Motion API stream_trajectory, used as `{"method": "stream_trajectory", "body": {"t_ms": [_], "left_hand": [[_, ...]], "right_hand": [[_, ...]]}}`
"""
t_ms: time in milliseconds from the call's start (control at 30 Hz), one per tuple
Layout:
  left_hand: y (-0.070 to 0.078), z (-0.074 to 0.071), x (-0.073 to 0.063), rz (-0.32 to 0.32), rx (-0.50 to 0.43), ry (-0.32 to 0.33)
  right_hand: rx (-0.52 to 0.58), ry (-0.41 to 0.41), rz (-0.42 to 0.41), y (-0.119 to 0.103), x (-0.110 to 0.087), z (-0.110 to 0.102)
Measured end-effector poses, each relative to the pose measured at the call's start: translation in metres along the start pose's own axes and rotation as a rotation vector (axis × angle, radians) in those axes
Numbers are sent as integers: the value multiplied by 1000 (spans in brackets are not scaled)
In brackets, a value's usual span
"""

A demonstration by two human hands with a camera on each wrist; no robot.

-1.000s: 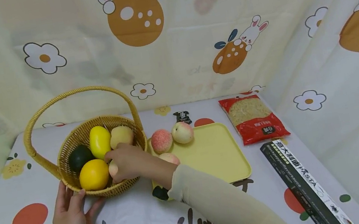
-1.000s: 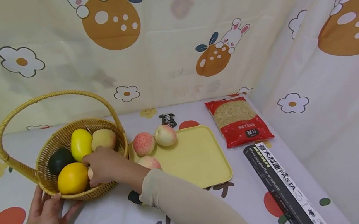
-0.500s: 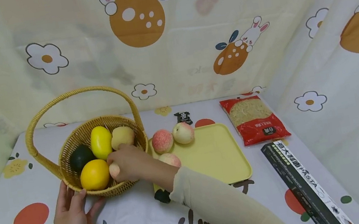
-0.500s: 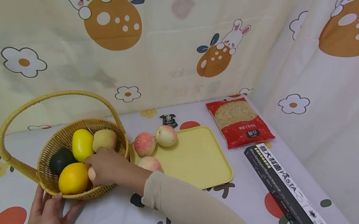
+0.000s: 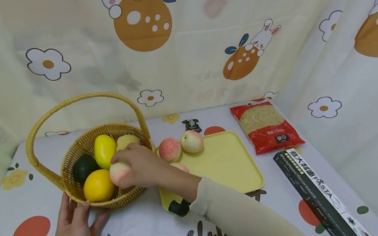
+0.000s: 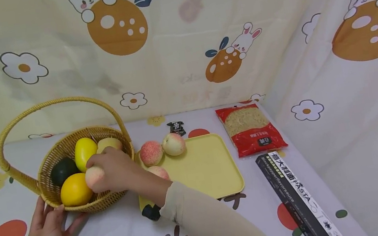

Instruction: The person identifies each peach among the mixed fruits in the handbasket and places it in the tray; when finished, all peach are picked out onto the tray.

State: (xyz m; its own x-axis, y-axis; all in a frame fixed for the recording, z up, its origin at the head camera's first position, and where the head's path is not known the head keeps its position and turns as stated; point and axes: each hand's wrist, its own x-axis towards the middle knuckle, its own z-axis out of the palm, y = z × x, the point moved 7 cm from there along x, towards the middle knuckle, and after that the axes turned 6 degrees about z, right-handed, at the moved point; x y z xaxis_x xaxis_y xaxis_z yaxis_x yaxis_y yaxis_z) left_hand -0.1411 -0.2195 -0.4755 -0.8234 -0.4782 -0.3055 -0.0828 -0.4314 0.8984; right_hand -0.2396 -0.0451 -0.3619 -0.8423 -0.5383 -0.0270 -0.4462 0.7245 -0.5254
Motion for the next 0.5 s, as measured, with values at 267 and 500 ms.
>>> {"method": "stream_trajectory", "body": {"t_ms": [267,500], "left_hand": [[0,-1,0,12,-10,-20],[0,-1,2,10,-5,-26]], "right_hand": [[320,35,77,15,-7,-15],[431,62,64,29,-16,-27]]}}
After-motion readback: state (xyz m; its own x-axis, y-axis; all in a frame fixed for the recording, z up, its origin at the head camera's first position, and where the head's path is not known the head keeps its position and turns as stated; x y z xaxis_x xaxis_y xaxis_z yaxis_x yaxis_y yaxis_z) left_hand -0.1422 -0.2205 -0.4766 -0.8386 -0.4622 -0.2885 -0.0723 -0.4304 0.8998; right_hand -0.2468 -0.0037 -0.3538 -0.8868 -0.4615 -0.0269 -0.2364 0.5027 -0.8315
